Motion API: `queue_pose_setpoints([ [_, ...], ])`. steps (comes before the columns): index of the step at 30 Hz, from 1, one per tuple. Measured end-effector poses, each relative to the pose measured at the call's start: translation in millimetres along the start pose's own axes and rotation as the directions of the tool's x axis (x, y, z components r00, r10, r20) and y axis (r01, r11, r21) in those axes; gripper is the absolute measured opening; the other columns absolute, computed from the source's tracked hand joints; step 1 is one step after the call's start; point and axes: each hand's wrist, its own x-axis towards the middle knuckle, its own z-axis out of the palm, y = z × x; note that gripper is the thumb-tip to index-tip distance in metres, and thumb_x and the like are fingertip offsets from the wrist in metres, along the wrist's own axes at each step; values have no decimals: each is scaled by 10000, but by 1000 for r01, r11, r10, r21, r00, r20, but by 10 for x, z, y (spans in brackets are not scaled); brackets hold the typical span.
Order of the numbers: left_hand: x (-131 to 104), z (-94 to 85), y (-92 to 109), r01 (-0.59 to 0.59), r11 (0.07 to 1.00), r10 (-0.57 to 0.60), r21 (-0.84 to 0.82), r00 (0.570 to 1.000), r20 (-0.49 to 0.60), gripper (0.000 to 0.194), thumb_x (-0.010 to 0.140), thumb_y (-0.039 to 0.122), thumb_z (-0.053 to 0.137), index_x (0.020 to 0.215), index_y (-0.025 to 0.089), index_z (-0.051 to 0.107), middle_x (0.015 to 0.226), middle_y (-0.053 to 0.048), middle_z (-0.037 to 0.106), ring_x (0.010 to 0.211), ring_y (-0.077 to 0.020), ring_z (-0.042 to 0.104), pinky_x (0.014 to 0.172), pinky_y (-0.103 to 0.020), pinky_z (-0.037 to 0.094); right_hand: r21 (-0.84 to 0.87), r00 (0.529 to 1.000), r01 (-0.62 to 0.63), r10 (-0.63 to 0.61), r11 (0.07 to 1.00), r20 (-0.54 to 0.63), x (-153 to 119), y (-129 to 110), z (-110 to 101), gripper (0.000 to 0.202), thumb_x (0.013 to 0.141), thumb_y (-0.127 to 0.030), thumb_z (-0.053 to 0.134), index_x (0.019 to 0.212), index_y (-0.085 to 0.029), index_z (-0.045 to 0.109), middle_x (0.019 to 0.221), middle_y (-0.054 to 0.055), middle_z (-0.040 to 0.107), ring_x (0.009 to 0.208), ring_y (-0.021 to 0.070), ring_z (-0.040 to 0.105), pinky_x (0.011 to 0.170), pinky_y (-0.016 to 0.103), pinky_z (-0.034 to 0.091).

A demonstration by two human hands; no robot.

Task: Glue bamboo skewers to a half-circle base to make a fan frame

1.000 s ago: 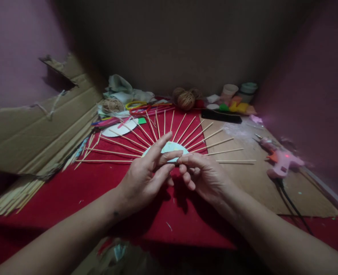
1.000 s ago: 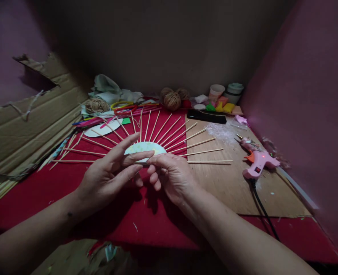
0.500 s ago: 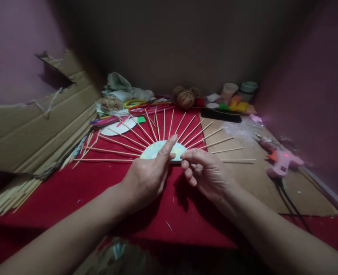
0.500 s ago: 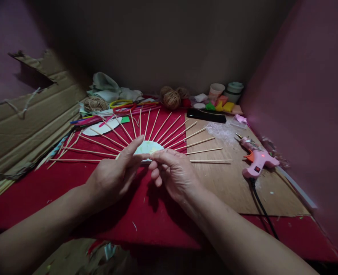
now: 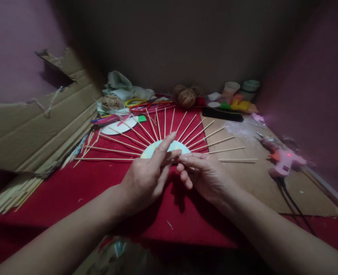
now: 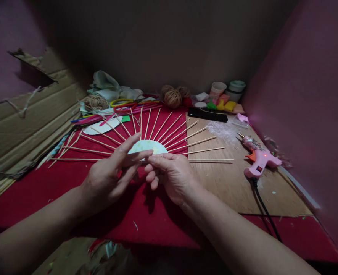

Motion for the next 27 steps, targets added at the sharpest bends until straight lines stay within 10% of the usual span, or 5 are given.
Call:
queue_pose_setpoints([
  [12,-15,102,34,-426,820,430,384,899,78,654,918,107,424,1465,-36,95,948,-192,723,777,-213,704,651,-280,578,-167,995,20,-36,986,-93,11,21,13,215,653,-264,666,492,-141,593,401,-11,533,308,49,429,265,146,291],
  [27,-36,133,112,-461,753,450,469,881,145,646,893,71,380,1429,-115,72,1094,-307,650,737,-249,707,562,-342,583,-112,995,24,-35,993,-94,3,26,14,176,569,-210,615,424,-160,528,358,-27,455,285,37,360,302,184,220],
])
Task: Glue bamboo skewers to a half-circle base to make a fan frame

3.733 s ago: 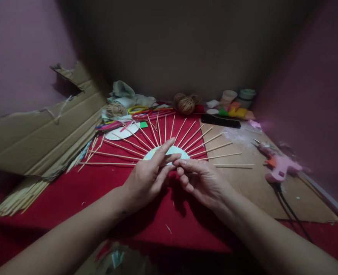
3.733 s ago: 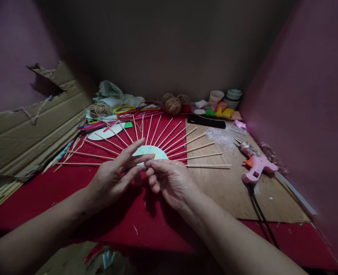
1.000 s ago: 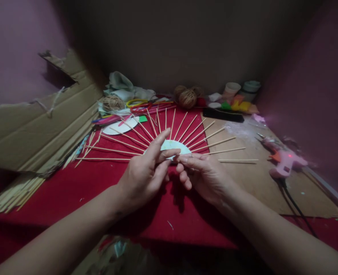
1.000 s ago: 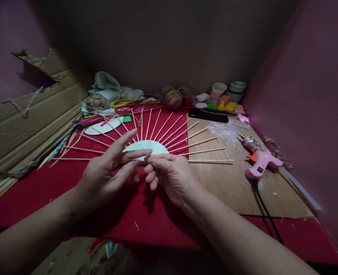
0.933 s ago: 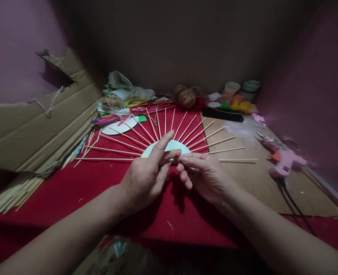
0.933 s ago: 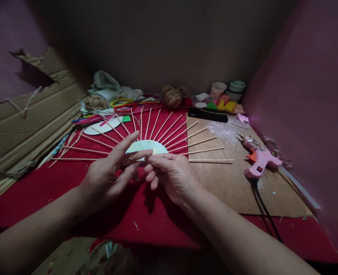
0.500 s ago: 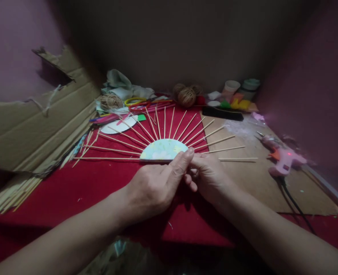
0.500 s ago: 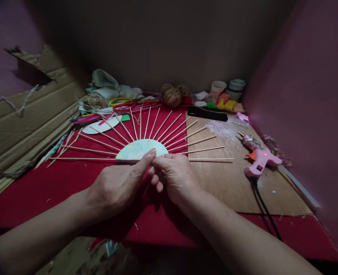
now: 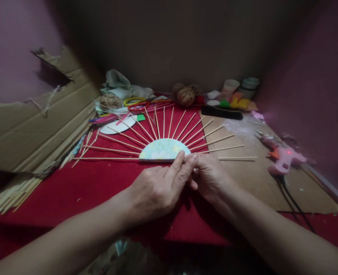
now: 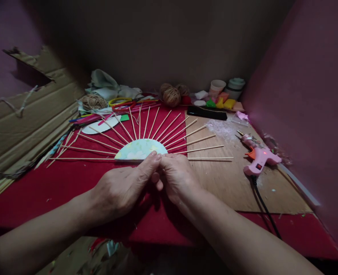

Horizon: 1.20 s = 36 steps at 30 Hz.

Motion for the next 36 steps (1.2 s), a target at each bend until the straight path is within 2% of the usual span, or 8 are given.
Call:
queue_pose_setpoints([
  [4,11,-23,-6,23,999,-24,-35,1000,-12,643,909,82,355,1451,-70,43,995,-231,710,686,-205,697,584,-307,583,30,1000,-6,6,1000,24,3,9,-5,167,576,-186,621,437,-160,532,358,-34,457,292,39,369,306,178,226],
  [10,-40,37,-24,56,995,-58,-77,998,-19,669,910,113,401,1466,-36,60,1052,-233,694,749,-210,706,652,-300,587,80,1000,-3,2,997,18,11,19,-25,196,601,-248,656,476,-161,533,372,-41,477,309,42,390,289,158,254],
  [15,-69,36,-65,254,905,-271,-342,963,-2,660,902,113,435,1488,97,132,1189,-165,659,880,-179,703,743,-268,584,49,999,-29,30,998,-20,18,-14,-24,106,677,-229,653,635,-151,596,485,-42,567,347,40,455,279,133,293],
  [21,-36,-68,-80,482,594,-512,-644,844,160,635,883,99,485,1465,176,242,1213,-123,656,1044,-176,656,853,-251,563,44,999,-17,19,999,-38,32,-47,-28,91,673,-200,668,665,-140,599,501,-43,576,352,42,472,283,131,325],
  [25,9,-94,-93,528,142,-588,-837,725,359,638,887,125,484,1462,210,219,1291,-139,594,988,-191,675,682,-229,603,52,999,-17,18,998,-27,11,-42,-31,103,683,-203,685,679,-128,615,513,-29,597,357,47,490,295,134,345],
  [28,57,-117,-134,507,-113,-591,-854,657,468,649,853,124,530,1433,205,252,1293,-151,569,847,-162,694,631,-232,601,30,995,-29,26,999,98,-17,-24,-26,120,708,-217,696,695,-108,646,554,1,631,389,58,530,316,135,374],
  [33,110,-153,-211,531,-355,-572,-770,528,628,622,827,198,622,1376,205,329,1202,-129,595,635,-89,651,508,-181,544,38,968,30,-38,999,248,-50,-13,-10,126,722,-220,713,735,-98,686,613,31,669,468,77,593,384,140,446],
  [36,128,-167,-233,554,-417,-554,-721,474,684,634,808,254,676,1354,218,355,1166,-103,604,606,-76,634,503,-180,529,72,963,51,-68,996,260,-58,-27,8,100,700,-187,724,736,-98,696,620,32,674,490,91,613,403,154,480],
])
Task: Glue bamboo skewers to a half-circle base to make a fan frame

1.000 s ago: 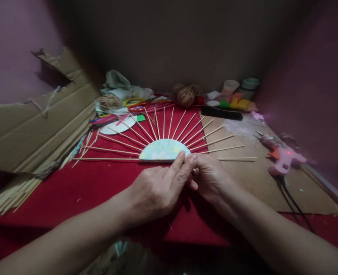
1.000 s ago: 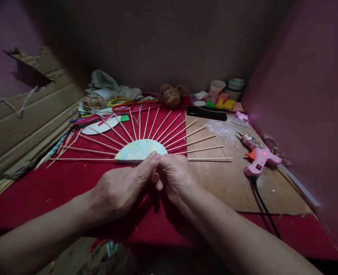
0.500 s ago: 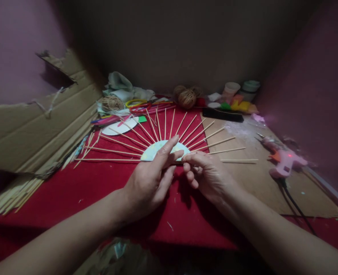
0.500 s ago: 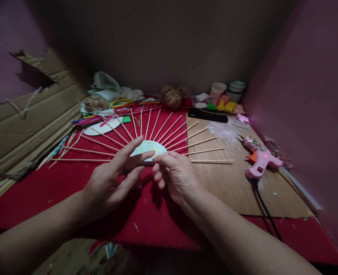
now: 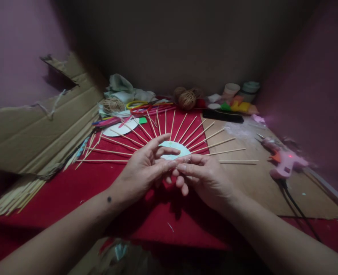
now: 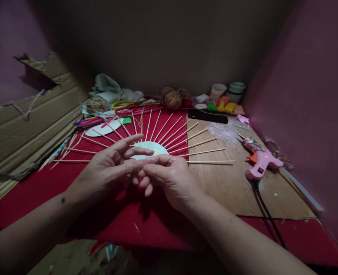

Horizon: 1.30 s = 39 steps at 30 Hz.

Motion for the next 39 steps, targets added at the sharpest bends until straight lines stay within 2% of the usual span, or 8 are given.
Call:
queue_pose_setpoints([
  [14,-8,6,-24,-47,997,46,69,999,6,498,856,276,623,1296,195,405,1073,-69,596,672,-85,624,551,-180,522,-76,996,23,-29,997,-89,-29,-15,41,83,695,-179,727,716,-105,695,643,40,684,472,97,612,404,183,511],
  [21,-28,68,-49,-99,985,103,141,994,-21,445,869,247,577,1271,163,403,1071,-78,575,645,-80,611,563,-209,532,-202,988,32,-62,979,-140,-50,4,59,118,726,-231,684,689,-124,650,591,16,657,455,95,600,407,191,501],
  [25,-36,122,-39,-125,978,127,164,992,0,397,877,222,553,1244,157,414,1025,-67,596,609,-73,598,518,-192,510,-253,978,60,-107,966,-178,-47,26,63,109,732,-233,653,673,-151,611,566,4,646,415,93,577,371,193,467],
  [32,2,55,-16,-23,999,21,34,998,54,391,859,209,592,1214,178,430,935,-18,618,568,-69,603,492,-178,497,-151,985,43,-67,988,-160,-32,2,59,137,741,-257,668,698,-156,586,596,3,659,449,103,611,378,183,481],
  [35,19,9,-13,-4,999,2,44,999,49,399,854,239,613,1213,193,446,889,-2,623,534,-58,584,472,-167,468,-105,988,30,-46,994,-150,-32,-12,44,130,748,-247,677,713,-141,611,630,16,674,461,100,619,393,181,491],
  [39,18,2,-9,3,999,-4,51,999,31,407,850,243,619,1216,196,447,885,3,612,548,-57,589,475,-164,452,-93,995,50,-58,994,-78,-44,-7,43,103,758,-220,675,759,-120,649,633,32,683,499,105,638,453,189,521],
])
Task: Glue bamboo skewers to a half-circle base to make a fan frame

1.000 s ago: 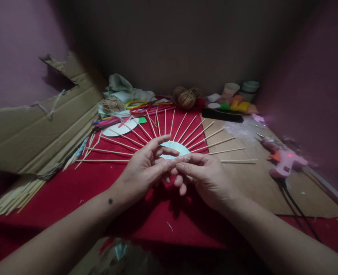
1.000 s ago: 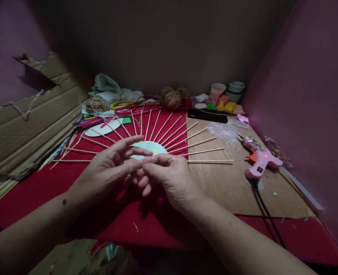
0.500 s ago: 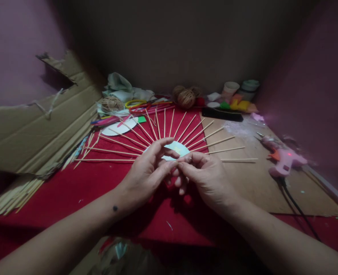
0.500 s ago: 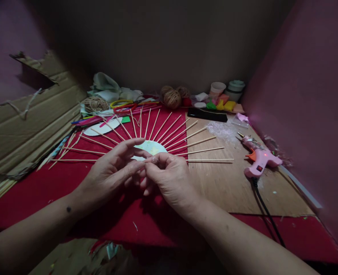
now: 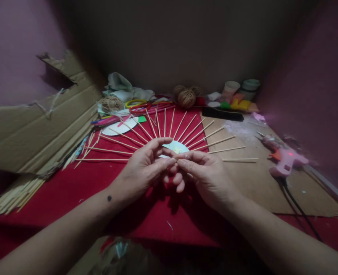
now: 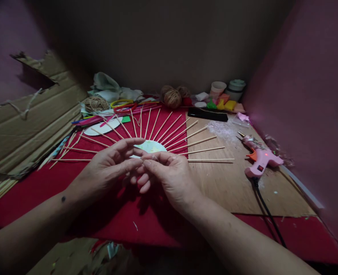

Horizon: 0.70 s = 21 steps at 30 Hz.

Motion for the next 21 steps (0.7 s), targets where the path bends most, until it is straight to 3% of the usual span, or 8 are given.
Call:
queue_pose_setpoints([
  [6,-11,21,-6,-18,1000,18,-16,1000,8,395,838,232,624,1194,183,459,954,-14,598,565,-58,594,502,-187,481,-64,999,-6,2,998,-51,-22,-14,36,108,759,-231,681,742,-134,634,603,18,681,484,105,634,448,195,521],
  [21,-10,50,12,-10,999,9,-30,1000,-23,416,816,193,619,1190,170,437,957,-30,583,578,-78,598,509,-210,497,-146,998,35,-42,989,-42,-32,16,38,130,785,-257,637,733,-148,591,583,-2,655,504,104,636,495,217,544],
])
